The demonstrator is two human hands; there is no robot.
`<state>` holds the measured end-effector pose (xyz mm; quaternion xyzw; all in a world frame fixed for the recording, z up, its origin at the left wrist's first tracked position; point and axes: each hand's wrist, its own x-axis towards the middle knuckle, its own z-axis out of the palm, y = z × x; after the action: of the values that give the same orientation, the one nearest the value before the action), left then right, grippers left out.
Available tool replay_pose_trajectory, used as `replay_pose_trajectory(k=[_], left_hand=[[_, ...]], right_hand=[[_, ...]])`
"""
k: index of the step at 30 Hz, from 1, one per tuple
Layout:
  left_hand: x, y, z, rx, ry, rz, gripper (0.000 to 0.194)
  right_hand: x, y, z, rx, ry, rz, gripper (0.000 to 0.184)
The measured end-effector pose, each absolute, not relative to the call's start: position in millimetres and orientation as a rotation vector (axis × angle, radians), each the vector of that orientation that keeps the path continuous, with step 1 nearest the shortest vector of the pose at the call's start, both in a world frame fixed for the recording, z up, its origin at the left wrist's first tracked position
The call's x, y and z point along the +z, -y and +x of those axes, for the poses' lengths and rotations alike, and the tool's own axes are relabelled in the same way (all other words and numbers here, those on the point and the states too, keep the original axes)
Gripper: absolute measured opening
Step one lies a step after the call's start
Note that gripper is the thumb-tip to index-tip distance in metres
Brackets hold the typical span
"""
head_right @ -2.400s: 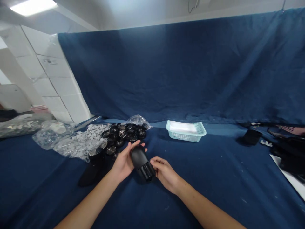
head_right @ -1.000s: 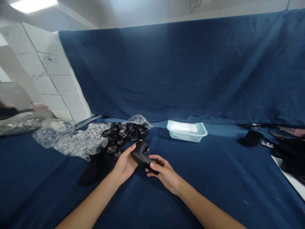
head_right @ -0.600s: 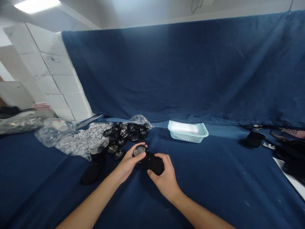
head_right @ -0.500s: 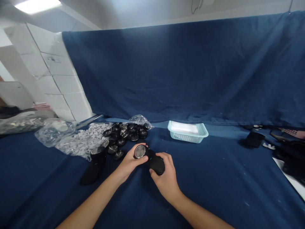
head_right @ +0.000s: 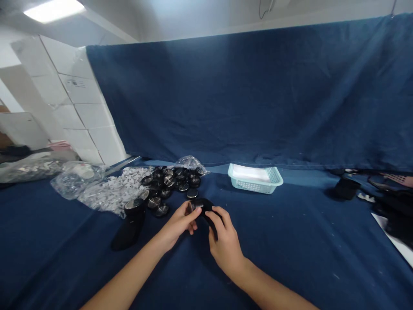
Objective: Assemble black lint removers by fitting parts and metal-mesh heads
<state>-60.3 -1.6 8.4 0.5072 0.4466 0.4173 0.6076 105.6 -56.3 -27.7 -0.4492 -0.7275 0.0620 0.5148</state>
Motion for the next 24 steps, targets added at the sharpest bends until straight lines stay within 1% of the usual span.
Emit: replay_pose_trajectory(k=[4, 6, 8, 11, 13, 15, 19, 24], left_hand=[[10.1, -0.3, -59.6, 0.976, -0.973, 1.010, 0.042], [9.9, -1.4, -59.8, 1.014, -0.951, 0.968, 0.039], [11.1, -1.4, -60.0, 1.051, -0.918, 0.941, 0.037], [16.1, 0.8, -60.3, 1.094, -0.845, 0.951, 0.042], [20.2, 3.1, -60.6, 1.119, -0.785, 0.983, 0.047], [23.2, 5.1, -60.6, 1.121, -0.726, 1.002, 0.050], [22.8, 7.8, -58.7, 1.097, -0.707, 1.095, 0.054], [17.1, 12.0, -58.3, 1.240, -0.966, 1.571, 0.046]], right_hand=[[-25.5, 56.4, 104.1, 0.276, 1.813, -1.072, 0.057], [-23.5, 57.1, 104.2, 0.366, 1.744, -1.101, 0.066], [-21.5, 57.4, 105.6, 0.480, 1.628, -1.118, 0.066], [-18.8, 54.8, 108.9, 0.796, 1.452, -1.104, 0.060], [-17.0, 51.2, 110.3, 1.016, 1.347, -1.115, 0.063], [-15.2, 47.7, 110.7, 1.144, 1.275, -1.122, 0.063], [-13.2, 44.6, 110.8, 1.224, 1.327, -0.992, 0.058], [-15.2, 47.0, 112.5, 1.158, 1.418, -0.980, 0.052]])
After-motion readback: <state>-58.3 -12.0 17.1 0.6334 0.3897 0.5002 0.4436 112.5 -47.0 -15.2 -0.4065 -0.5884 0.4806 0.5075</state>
